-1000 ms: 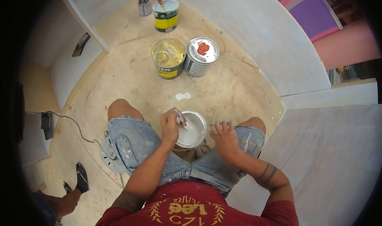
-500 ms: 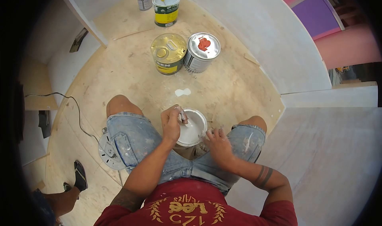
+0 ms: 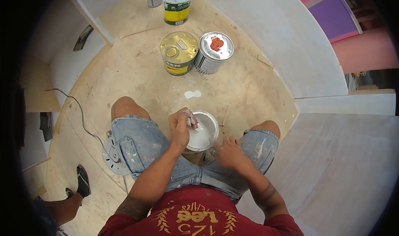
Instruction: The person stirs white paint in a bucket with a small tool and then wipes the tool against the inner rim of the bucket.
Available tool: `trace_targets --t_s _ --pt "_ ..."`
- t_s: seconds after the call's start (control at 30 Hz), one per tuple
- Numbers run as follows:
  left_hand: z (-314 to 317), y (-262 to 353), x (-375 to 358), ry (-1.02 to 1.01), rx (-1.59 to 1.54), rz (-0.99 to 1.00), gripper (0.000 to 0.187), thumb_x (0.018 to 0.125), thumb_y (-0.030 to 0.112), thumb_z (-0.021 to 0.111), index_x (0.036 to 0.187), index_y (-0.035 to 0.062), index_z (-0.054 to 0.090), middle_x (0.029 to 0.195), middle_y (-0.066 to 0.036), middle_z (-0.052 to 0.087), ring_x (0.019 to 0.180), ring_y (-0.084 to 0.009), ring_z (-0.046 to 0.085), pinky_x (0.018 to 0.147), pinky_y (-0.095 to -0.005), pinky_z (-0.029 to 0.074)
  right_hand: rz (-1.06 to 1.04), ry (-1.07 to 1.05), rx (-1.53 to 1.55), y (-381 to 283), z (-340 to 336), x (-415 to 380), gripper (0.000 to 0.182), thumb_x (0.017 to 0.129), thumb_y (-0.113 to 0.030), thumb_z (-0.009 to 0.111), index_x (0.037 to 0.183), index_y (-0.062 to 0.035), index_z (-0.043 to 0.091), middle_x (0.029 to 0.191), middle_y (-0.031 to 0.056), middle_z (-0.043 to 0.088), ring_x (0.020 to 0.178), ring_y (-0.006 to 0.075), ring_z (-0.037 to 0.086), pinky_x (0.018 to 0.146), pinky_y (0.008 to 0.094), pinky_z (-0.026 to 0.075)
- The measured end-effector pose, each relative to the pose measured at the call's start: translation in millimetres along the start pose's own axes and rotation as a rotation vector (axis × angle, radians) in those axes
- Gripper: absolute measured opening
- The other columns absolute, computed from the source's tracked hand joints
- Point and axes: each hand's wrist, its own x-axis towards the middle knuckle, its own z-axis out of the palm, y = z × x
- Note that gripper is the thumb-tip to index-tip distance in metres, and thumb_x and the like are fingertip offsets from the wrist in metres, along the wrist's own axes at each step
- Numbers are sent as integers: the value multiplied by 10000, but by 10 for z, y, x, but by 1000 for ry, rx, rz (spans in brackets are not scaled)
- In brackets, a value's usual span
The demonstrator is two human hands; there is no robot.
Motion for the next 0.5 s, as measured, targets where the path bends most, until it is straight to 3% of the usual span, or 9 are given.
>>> trace_targets --t_s 0.1,0.17,0.27,0.5 --pt "11 16 -28 1 -1 -6 316 933 152 482 657 13 547 602 -32 529 568 -103 497 551 -269 391 25 -83 -42 -32 -92 -118 567 855 -188 535 1420 -157 492 1145 245 526 1149 409 475 1002 561 345" --pt "38 36 -32 -16 1 -8 317 932 156 485 655 14 546 603 -33 529 568 -104 498 552 -269 391 -17 139 -179 15 128 -166 534 805 -150 556 1338 -176 586 1134 230 510 1157 404 453 1015 585 325" --pt "66 48 -47 6 -24 -57 309 927 156 489 657 15 545 605 -34 531 568 -104 499 555 -267 391 -86 191 -150 -121 -21 -189 555 841 -145 521 1395 -177 529 1162 206 519 1170 393 459 1021 608 326" --pt "69 71 -15 -15 6 -22 324 926 163 470 654 6 549 598 -59 543 563 -119 503 565 -275 399 -30 186 -137 -78 293 -92 501 838 -132 523 1330 -188 599 1167 184 514 1171 355 453 1042 580 310"
